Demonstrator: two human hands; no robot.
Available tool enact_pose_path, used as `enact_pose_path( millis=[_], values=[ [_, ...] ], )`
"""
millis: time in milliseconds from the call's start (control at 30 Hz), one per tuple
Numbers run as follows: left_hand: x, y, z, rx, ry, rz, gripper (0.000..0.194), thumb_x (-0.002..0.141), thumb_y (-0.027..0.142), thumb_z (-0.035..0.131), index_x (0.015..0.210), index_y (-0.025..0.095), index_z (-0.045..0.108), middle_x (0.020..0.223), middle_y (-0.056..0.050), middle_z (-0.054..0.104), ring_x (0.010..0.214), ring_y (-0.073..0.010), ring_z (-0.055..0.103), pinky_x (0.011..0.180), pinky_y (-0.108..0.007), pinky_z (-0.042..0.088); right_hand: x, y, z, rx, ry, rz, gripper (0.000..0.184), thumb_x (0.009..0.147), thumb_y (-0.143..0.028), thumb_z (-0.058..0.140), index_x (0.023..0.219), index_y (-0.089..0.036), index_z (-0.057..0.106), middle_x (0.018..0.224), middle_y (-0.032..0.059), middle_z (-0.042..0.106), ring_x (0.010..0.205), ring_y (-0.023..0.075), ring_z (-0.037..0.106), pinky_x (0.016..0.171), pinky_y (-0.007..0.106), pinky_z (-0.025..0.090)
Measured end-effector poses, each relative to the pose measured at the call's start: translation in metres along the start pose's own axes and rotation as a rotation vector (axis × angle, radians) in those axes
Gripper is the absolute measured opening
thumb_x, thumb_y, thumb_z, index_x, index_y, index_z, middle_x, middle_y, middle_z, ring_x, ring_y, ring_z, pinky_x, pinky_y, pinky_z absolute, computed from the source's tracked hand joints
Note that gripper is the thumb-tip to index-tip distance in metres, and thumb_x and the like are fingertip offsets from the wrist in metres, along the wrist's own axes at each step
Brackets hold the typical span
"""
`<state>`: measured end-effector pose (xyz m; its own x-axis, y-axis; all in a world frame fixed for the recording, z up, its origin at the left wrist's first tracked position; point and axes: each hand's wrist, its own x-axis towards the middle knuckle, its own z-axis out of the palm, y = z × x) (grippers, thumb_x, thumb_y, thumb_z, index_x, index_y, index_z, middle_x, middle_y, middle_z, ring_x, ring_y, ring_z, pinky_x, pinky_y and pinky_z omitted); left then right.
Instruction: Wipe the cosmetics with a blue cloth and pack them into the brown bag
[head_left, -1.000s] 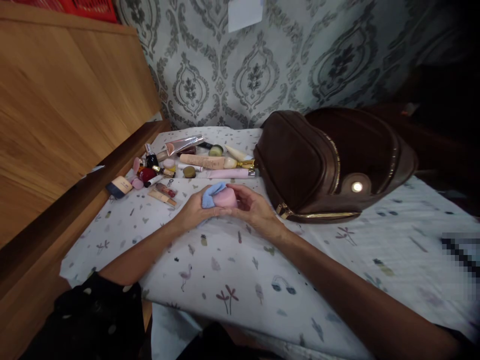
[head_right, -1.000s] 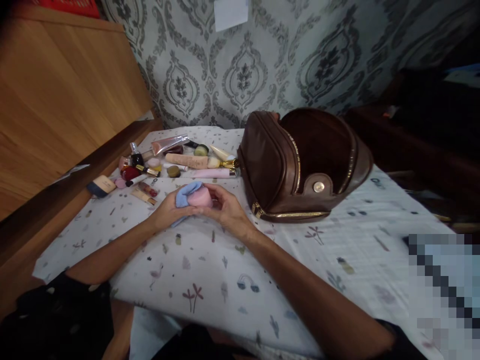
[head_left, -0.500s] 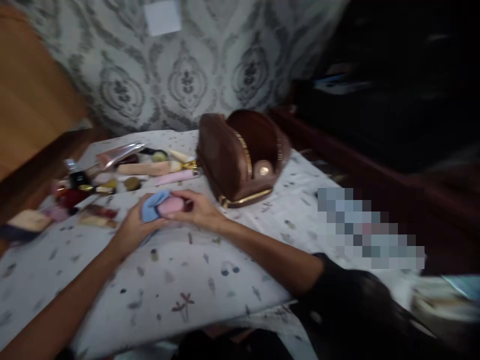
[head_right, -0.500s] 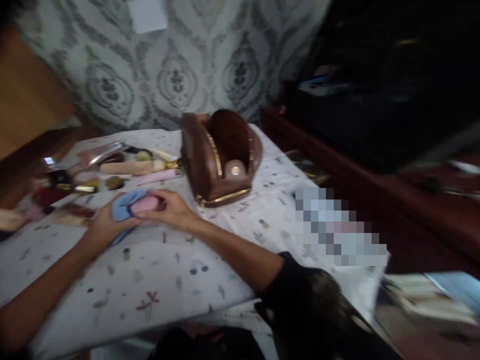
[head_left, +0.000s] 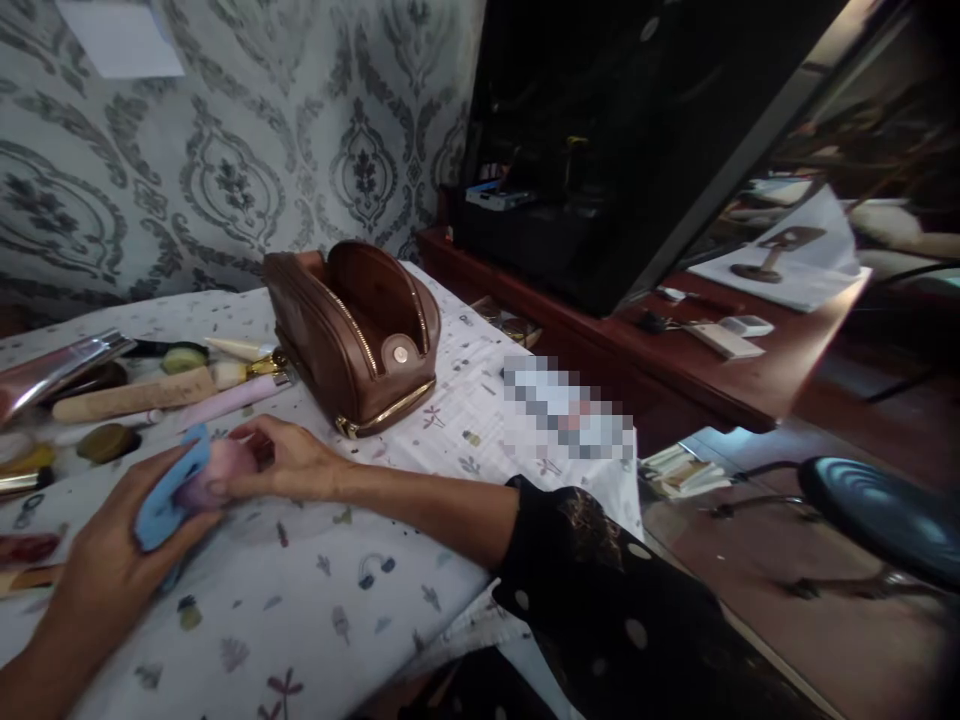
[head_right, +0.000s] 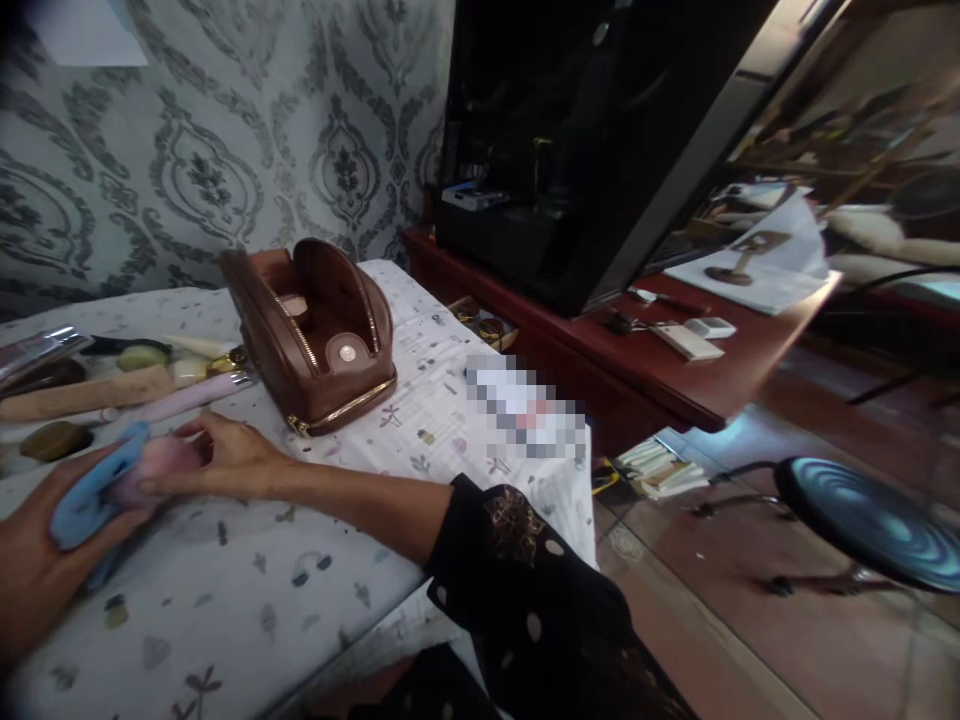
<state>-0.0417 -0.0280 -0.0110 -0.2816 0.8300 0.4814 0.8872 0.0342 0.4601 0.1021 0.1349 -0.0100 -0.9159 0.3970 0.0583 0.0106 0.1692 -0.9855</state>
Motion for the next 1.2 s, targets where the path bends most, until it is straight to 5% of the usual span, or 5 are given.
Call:
enact_pose_path(
  millis=[333, 533, 767, 1000, 1200],
  values=[
    [0.008, 0.013, -0.001, -0.166, -0.054, -0.067, 0.065, 0.078, 0.045, 0.072, 0.132, 0.017, 0.049, 0.123, -0.011, 0.063, 0.113, -0.0273, 0.06, 0.098, -0.041, 0.049, 0.006, 0.008, 0.007, 0.218, -0.041, -0.12, 0.05, 0.074, -0.043, 0.074, 0.114, -0.015, 0.063, 0.098, 0.0058, 0.065, 0.088, 0.0172, 0.06, 0.08, 0.031, 0.052],
    [0.009, 0.017, -0.009, -0.343, -0.097, -0.138, 0.058, 0.086, 0.044, 0.064, 0.136, 0.017, 0.049, 0.126, -0.009, 0.062, 0.109, -0.0233, 0.061, 0.096, -0.034, 0.049, 0.002, 0.0, 0.006, 0.333, -0.097, -0.115, 0.057, 0.072, -0.041, 0.077, 0.122, -0.022, 0.059, 0.102, 0.0041, 0.065, 0.084, 0.0157, 0.063, 0.074, 0.03, 0.056],
    [0.01, 0.019, -0.012, -0.25, -0.001, -0.051, 0.034, 0.096, 0.04, 0.049, 0.125, 0.027, 0.061, 0.12, -0.007, 0.064, 0.115, -0.0218, 0.059, 0.102, -0.039, 0.045, 0.004, 0.004, 0.009, 0.379, -0.063, -0.023, 0.04, 0.069, -0.045, 0.08, 0.091, -0.018, 0.06, 0.099, 0.003, 0.061, 0.081, 0.017, 0.067, 0.072, 0.034, 0.061],
    [0.008, 0.013, -0.005, -0.145, -0.045, 0.075, 0.071, 0.078, 0.047, 0.074, 0.139, 0.025, 0.046, 0.133, -0.012, 0.055, 0.125, -0.0289, 0.052, 0.106, -0.045, 0.043, 0.003, 0.005, 0.008, 0.397, -0.047, 0.011, 0.051, 0.072, -0.05, 0.077, 0.112, -0.024, 0.058, 0.083, -0.0005, 0.061, 0.07, 0.0178, 0.068, 0.067, 0.035, 0.061],
    [0.007, 0.013, -0.009, -0.309, -0.06, -0.096, 0.058, 0.086, 0.044, 0.065, 0.136, 0.021, 0.047, 0.135, -0.01, 0.057, 0.124, -0.027, 0.054, 0.105, -0.039, 0.043, 0.002, 0.002, 0.009, 0.354, -0.093, -0.037, 0.047, 0.076, -0.047, 0.073, 0.115, -0.023, 0.062, 0.096, 0.0042, 0.064, 0.084, 0.0196, 0.066, 0.074, 0.035, 0.058]
  ],
)
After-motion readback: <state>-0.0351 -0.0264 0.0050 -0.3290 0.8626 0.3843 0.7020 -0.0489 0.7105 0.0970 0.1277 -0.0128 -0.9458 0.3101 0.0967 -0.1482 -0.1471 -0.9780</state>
